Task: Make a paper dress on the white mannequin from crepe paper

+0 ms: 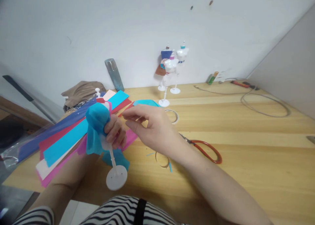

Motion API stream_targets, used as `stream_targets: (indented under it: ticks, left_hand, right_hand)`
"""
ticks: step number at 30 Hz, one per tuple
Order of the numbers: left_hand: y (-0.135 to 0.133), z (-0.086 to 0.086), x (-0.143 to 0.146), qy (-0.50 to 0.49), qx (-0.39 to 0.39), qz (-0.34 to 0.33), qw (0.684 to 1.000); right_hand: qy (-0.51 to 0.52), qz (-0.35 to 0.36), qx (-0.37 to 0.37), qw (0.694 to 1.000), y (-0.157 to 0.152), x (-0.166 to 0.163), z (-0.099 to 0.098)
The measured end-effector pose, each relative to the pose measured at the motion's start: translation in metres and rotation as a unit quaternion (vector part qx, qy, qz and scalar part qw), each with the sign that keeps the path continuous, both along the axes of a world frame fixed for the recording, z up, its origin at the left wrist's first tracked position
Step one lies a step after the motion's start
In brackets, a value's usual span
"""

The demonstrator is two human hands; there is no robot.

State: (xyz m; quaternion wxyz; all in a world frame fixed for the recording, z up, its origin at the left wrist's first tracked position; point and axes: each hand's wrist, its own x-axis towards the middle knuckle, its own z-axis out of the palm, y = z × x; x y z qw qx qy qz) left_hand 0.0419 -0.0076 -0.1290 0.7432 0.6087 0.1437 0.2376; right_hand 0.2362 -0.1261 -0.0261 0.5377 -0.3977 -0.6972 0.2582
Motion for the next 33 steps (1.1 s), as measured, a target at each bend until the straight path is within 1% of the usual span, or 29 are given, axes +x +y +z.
stream_targets:
  ticks: [2, 4, 6, 7, 8, 10, 12, 14, 15, 18, 20, 22, 24, 26, 27, 29, 31, 33]
  left_hand:
    - [-0.009, 0.013, 0.003, -0.025, -0.009, 0.033, 0.999]
    - [-0.015, 0.032, 0.006, -0.020, -0.015, 0.014, 1.000]
    - [-0.019, 0.051, 0.010, -0.034, -0.010, 0.026, 0.999]
    - [-0.021, 0.060, 0.011, -0.026, -0.006, 0.048, 0.998]
    - [-0.022, 0.067, 0.013, -0.041, 0.015, 0.093, 0.995]
    - [-0.028, 0.076, 0.016, -0.036, 0.079, 0.198, 0.976]
    - [-0.037, 0.081, 0.018, -0.025, 0.176, 0.277, 0.944]
    - [-0.046, 0.082, 0.019, 0.007, 0.285, 0.336, 0.898]
    - [-0.050, 0.082, 0.021, 0.025, 0.333, 0.365, 0.869]
    - [-0.057, 0.082, 0.025, 0.035, 0.465, 0.440, 0.768]
    - [-0.056, 0.082, 0.027, 0.045, 0.542, 0.482, 0.687]
    - [-0.052, 0.081, 0.028, 0.064, 0.620, 0.507, 0.595]
    - [-0.048, 0.080, 0.029, 0.091, 0.687, 0.514, 0.505]
    - [-0.046, 0.076, 0.030, 0.123, 0.730, 0.514, 0.434]
    - [-0.046, 0.074, 0.031, 0.137, 0.743, 0.513, 0.407]
    - [-0.046, 0.068, 0.033, 0.159, 0.764, 0.509, 0.363]
    - [-0.045, 0.062, 0.035, 0.179, 0.777, 0.500, 0.336]
    - [-0.042, 0.058, 0.035, 0.204, 0.784, 0.490, 0.323]
  right_hand:
    - [-0.002, 0.004, -0.001, 1.000, 0.001, -0.001, -0.001]
    - [-0.003, -0.008, 0.003, 1.000, 0.004, 0.000, -0.003]
    - [0.018, -0.040, 0.008, 0.999, 0.007, 0.006, -0.004]
    - [0.035, -0.063, 0.011, 0.997, 0.008, 0.009, -0.005]
    - [0.053, -0.086, 0.015, 0.995, 0.009, 0.013, -0.005]
    - [0.082, -0.124, 0.031, 0.988, 0.009, 0.020, -0.004]
    - [0.090, -0.138, 0.048, 0.985, 0.008, 0.024, -0.001]
    - [0.078, -0.143, 0.054, 0.985, 0.005, 0.023, 0.000]
    - [0.067, -0.157, 0.061, 0.983, 0.003, 0.021, 0.001]
    - [0.027, -0.217, 0.101, 0.971, 0.000, 0.011, -0.003]
    - [0.007, -0.211, 0.101, 0.972, 0.001, 0.003, -0.007]
    - [0.000, -0.181, 0.082, 0.980, 0.003, -0.005, -0.013]
    - [0.003, -0.163, 0.061, 0.985, 0.007, -0.011, -0.018]
    - [0.016, -0.151, 0.033, 0.988, 0.013, -0.015, -0.023]
    - [0.024, -0.148, 0.015, 0.989, 0.016, -0.016, -0.026]
    - [0.043, -0.147, -0.022, 0.988, 0.022, -0.018, -0.032]
    - [0.059, -0.144, -0.055, 0.986, 0.027, -0.018, -0.036]
    - [0.059, -0.128, -0.082, 0.987, 0.032, -0.015, -0.038]
